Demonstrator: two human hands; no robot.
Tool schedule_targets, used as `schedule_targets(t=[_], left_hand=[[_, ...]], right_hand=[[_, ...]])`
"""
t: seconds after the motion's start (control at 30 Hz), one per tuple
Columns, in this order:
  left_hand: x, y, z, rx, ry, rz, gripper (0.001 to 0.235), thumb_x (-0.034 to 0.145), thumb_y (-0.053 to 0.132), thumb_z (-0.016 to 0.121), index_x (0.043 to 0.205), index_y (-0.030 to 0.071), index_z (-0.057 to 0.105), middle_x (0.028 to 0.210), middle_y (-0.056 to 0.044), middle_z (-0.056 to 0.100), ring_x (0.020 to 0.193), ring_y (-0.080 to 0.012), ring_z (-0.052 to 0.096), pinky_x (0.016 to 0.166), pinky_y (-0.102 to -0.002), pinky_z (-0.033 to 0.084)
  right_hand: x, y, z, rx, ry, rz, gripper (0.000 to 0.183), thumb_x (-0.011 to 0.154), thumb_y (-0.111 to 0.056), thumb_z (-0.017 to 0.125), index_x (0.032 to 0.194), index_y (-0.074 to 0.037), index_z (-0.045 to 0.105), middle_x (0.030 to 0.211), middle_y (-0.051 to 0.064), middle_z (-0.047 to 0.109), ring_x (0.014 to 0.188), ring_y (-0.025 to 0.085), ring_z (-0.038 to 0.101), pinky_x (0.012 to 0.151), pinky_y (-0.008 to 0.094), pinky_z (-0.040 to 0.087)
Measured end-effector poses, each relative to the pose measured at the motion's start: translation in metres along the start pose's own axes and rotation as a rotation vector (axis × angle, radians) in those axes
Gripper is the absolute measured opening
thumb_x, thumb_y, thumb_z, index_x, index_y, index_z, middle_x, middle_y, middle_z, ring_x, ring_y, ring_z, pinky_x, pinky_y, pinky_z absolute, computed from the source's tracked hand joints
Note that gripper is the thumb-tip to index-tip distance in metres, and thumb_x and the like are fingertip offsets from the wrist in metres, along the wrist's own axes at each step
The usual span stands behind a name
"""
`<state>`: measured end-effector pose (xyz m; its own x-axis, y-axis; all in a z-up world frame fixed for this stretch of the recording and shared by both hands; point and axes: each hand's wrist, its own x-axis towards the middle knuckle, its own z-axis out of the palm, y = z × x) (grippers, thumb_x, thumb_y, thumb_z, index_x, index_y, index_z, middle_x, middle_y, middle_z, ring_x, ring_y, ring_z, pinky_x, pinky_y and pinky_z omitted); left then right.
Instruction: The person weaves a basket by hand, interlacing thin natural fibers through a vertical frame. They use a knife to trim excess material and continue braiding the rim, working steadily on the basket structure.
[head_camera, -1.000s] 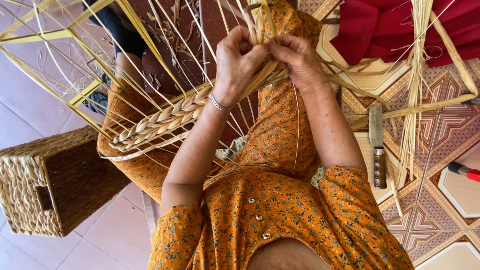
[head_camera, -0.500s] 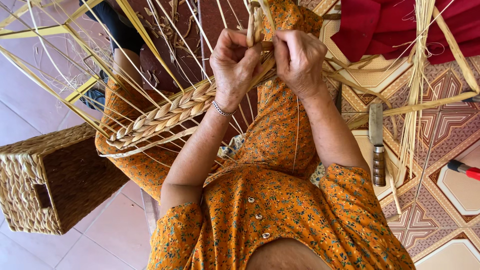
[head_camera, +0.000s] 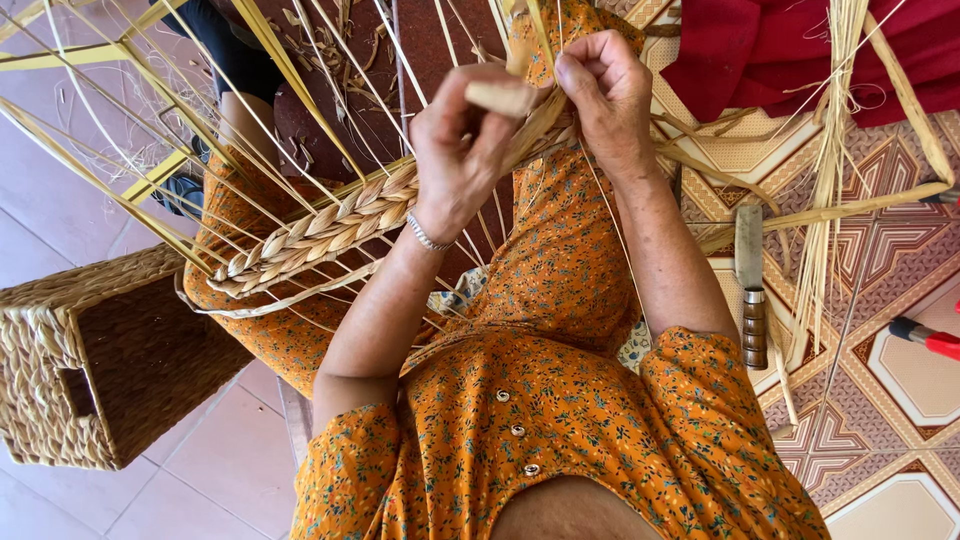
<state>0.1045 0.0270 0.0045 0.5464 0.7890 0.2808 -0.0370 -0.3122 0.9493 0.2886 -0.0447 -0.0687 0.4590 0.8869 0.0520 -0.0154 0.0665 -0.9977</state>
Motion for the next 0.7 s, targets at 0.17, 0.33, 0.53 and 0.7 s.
schedule_targets(t=[0.17, 0.33, 0.53, 0.7], left_hand=[[-0.024, 0.020, -0.027, -0.649, 0.019, -0.286, 0.042, 0.093, -0.005, 0.071, 0.128, 0.005, 0.050, 0.101, -0.004, 0.071, 0.096, -0.0137, 0.071, 0.092, -0.028, 0.061], [-0.041, 0.006, -0.043, -0.172, -0.331, -0.347, 0.035, 0.100, 0.009, 0.073, 0.131, 0.006, 0.058, 0.090, -0.007, 0.068, 0.075, -0.0112, 0.062, 0.069, -0.026, 0.053], [-0.066, 0.002, -0.080, -0.463, 0.034, -0.184, 0.016, 0.119, 0.023, 0.051, 0.114, 0.011, 0.059, 0.084, -0.005, 0.064, 0.057, -0.0087, 0.048, 0.046, -0.025, 0.041], [-0.079, 0.030, -0.127, -0.678, 0.380, -0.140, 0.017, 0.121, 0.023, 0.047, 0.112, 0.013, 0.056, 0.082, -0.007, 0.068, 0.058, -0.0097, 0.056, 0.048, -0.024, 0.045]], right_hand=[[0.007, 0.003, 0.000, -0.031, -0.067, -0.041, 0.015, 0.109, -0.015, 0.066, 0.117, -0.002, 0.066, 0.095, 0.006, 0.072, 0.086, 0.012, 0.071, 0.078, 0.027, 0.060], [0.000, 0.004, 0.000, -0.041, -0.088, -0.116, 0.014, 0.111, -0.014, 0.065, 0.108, -0.001, 0.067, 0.092, 0.008, 0.071, 0.087, 0.015, 0.072, 0.077, 0.029, 0.059], [0.002, -0.007, 0.009, -0.055, -0.023, -0.105, 0.013, 0.110, -0.013, 0.063, 0.110, -0.001, 0.065, 0.094, 0.007, 0.071, 0.087, 0.013, 0.071, 0.078, 0.029, 0.059], [-0.001, -0.039, 0.002, -0.359, 0.008, -0.426, 0.013, 0.110, -0.006, 0.066, 0.119, 0.002, 0.063, 0.104, 0.008, 0.071, 0.091, 0.015, 0.071, 0.080, 0.029, 0.065]])
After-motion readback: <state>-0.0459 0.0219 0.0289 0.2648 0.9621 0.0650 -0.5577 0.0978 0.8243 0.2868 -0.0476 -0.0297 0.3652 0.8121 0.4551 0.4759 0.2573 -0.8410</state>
